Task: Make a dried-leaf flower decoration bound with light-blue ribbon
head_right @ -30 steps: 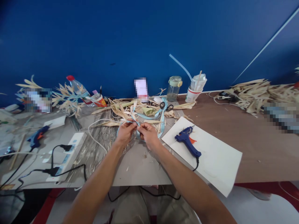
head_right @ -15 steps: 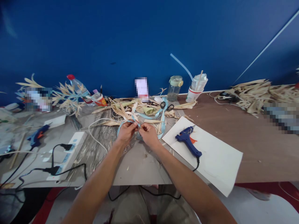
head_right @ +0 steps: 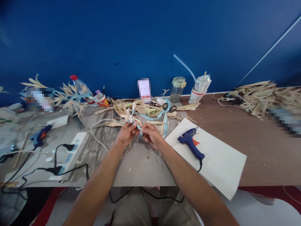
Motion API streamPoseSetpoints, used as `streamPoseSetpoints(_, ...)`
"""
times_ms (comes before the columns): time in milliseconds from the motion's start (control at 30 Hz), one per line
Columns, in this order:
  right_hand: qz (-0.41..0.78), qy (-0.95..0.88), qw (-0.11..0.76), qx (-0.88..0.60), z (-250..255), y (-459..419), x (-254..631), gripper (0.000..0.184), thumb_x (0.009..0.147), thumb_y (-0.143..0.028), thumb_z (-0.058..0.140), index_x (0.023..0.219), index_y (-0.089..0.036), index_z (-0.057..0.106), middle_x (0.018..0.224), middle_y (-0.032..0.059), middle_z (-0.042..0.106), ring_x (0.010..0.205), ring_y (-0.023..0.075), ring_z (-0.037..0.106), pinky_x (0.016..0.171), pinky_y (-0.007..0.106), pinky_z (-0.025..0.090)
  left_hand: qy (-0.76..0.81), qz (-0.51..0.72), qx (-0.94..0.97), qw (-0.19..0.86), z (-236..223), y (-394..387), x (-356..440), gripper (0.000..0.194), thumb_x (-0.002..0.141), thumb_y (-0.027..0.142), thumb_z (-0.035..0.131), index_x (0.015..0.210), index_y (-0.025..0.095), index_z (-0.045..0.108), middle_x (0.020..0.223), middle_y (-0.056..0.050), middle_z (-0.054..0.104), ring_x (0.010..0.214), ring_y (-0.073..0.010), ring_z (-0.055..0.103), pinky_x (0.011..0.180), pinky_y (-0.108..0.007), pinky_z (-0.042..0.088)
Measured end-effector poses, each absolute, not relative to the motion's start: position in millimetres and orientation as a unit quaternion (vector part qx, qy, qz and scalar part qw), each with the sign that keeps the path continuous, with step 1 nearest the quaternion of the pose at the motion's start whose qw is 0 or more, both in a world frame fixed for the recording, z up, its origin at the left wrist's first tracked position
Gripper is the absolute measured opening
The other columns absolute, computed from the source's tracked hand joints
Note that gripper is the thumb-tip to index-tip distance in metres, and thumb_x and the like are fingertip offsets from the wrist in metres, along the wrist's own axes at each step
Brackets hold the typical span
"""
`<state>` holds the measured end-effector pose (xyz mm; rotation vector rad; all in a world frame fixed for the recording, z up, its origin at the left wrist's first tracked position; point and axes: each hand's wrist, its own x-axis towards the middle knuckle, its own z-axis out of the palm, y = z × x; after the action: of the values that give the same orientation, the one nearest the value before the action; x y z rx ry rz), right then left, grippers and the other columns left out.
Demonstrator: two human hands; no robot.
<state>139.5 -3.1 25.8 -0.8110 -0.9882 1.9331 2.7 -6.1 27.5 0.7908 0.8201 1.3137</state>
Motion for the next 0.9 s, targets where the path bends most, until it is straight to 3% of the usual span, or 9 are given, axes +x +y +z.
streamPoseSetpoints(133, 0.784, -0.365, 0.388, -0.319, 30.2, 0.5, 147.2, 0.029, 0.061, -0.039, 0.075, 0.071, -0.019, 0.057, 0.058, -0.0028, 0.056, 0.047, 0.007, 0.041, 0.042, 0.02, 0.024, 0.359, 0.58, 0.336, 0.649, 26.4, -6.2, 1.6, 0.033, 0.054, 0.033, 0.084, 0.069, 0.012, 0.063, 0.058, 0.003, 0.054, 0.045, -0.0015, 0.035, 0.045, -0.018, 0.028)
streamPoseSetpoints(233, 0.761, -0.375, 0.389, -0.36, 27.5, 3.5, 150.2, 0.029, 0.056, -0.036, 0.08, 0.068, -0.017, 0.062, 0.055, -0.0048, 0.05, 0.048, 0.0058, 0.037, 0.046, 0.021, 0.025, 0.361, 0.575, 0.332, 0.655, 23.0, -5.6, 1.7, 0.032, 0.054, 0.032, 0.084, 0.069, 0.012, 0.064, 0.06, 0.002, 0.054, 0.048, -0.0021, 0.038, 0.046, -0.017, 0.029)
streamPoseSetpoints(367, 0.722, -0.413, 0.387, -0.398, 24.1, 5.0, 151.5, 0.027, 0.053, -0.035, 0.081, 0.067, -0.017, 0.066, 0.057, -0.0042, 0.053, 0.049, 0.0055, 0.035, 0.048, 0.023, 0.023, 0.361, 0.567, 0.332, 0.661, 20.7, -5.3, 1.8, 0.032, 0.053, 0.031, 0.085, 0.067, 0.012, 0.064, 0.062, 0.001, 0.055, 0.051, -0.0033, 0.041, 0.046, -0.017, 0.029)
streamPoseSetpoints(567, 0.717, -0.396, 0.378, -0.431, 29.3, 1.7, 148.3, 0.024, 0.049, -0.03, 0.08, 0.064, -0.017, 0.067, 0.057, -0.004, 0.056, 0.051, 0.0066, 0.039, 0.05, 0.024, 0.023, 0.353, 0.533, 0.333, 0.693, 22.8, -6.8, 1.9, 0.033, 0.051, 0.032, 0.086, 0.067, 0.012, 0.065, 0.06, 0.001, 0.056, 0.053, -0.0054, 0.044, 0.051, -0.02, 0.034)
streamPoseSetpoints(900, 0.785, -0.396, 0.333, -0.341, 25.5, 1.6, 150.5, 0.022, 0.05, -0.029, 0.079, 0.061, -0.016, 0.065, 0.056, -0.0035, 0.054, 0.05, 0.0064, 0.039, 0.048, 0.022, 0.024, 0.309, 0.507, 0.357, 0.721, 21.4, -12.0, 1.6, 0.031, 0.054, 0.034, 0.085, 0.067, 0.012, 0.066, 0.063, -0.003, 0.059, 0.063, -0.0114, 0.055, 0.06, -0.025, 0.043)
